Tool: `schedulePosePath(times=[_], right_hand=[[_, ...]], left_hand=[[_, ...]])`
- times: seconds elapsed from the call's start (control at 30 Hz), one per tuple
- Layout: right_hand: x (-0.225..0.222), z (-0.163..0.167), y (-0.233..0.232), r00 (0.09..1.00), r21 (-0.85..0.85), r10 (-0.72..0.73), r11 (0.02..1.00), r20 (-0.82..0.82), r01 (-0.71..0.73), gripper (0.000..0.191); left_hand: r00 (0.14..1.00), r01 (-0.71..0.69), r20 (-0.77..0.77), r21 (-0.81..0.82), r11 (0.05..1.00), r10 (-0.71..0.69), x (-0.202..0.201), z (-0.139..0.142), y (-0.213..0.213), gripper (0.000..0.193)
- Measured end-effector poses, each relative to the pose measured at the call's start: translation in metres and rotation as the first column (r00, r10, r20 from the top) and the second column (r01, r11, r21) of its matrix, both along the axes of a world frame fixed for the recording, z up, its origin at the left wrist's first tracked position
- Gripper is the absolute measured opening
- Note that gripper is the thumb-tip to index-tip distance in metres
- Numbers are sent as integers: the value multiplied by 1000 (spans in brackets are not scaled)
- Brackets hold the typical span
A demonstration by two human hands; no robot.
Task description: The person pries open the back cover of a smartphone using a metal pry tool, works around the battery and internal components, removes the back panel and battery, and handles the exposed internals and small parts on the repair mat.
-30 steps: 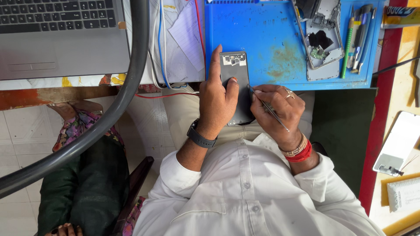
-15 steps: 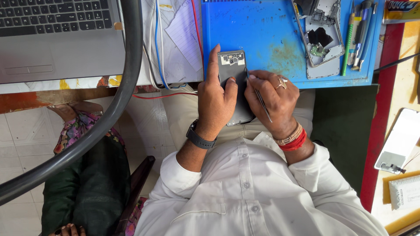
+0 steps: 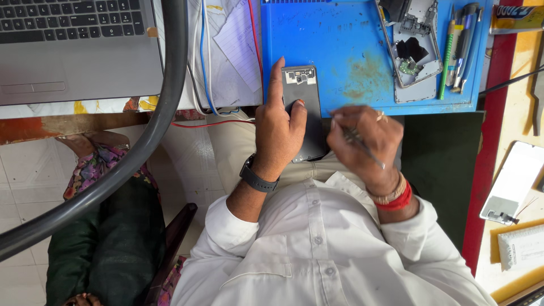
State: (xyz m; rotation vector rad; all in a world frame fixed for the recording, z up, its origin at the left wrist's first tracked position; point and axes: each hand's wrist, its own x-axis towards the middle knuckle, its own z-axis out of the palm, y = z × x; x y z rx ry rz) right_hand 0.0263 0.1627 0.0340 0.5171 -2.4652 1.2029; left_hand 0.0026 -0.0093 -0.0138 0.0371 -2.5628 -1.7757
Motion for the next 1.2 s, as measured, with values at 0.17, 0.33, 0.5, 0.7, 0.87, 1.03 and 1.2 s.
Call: schedulePosePath(times=[0.17, 0.33, 0.5, 0.7, 0.87, 1.03, 1.2], right_hand=[[-34, -13, -2, 999, -41, -12, 999, -33, 10, 17], [-39, -18, -3, 998, -15, 43, 999, -48, -43, 18], [-9, -8, 9, 994, 42, 105, 994, -1, -105, 18], [31, 6, 27, 989, -48, 72, 997, 129, -66, 15], [33, 9, 26, 972, -298, 138, 951, 188, -78, 19], [39, 8, 25, 967, -456, 86, 889, 238, 33, 40], [31, -2, 36, 933, -506, 59, 851, 355, 139, 30]], left_hand=[[984, 16, -177, 10, 1000, -14, 1, -2, -1, 73], [983, 10, -183, -4, 1000, -11, 2, -5, 1, 73], [993, 15, -116, 10, 1000, -14, 1, -7, -1, 71], [994, 9, -110, 79, 997, 0, 7, -11, 1, 70], [976, 12, -216, 76, 997, 4, 13, -4, 6, 70], [970, 26, -242, 128, 991, 5, 30, 23, 7, 68], [948, 175, -283, 85, 981, -145, 43, 54, 13, 67]])
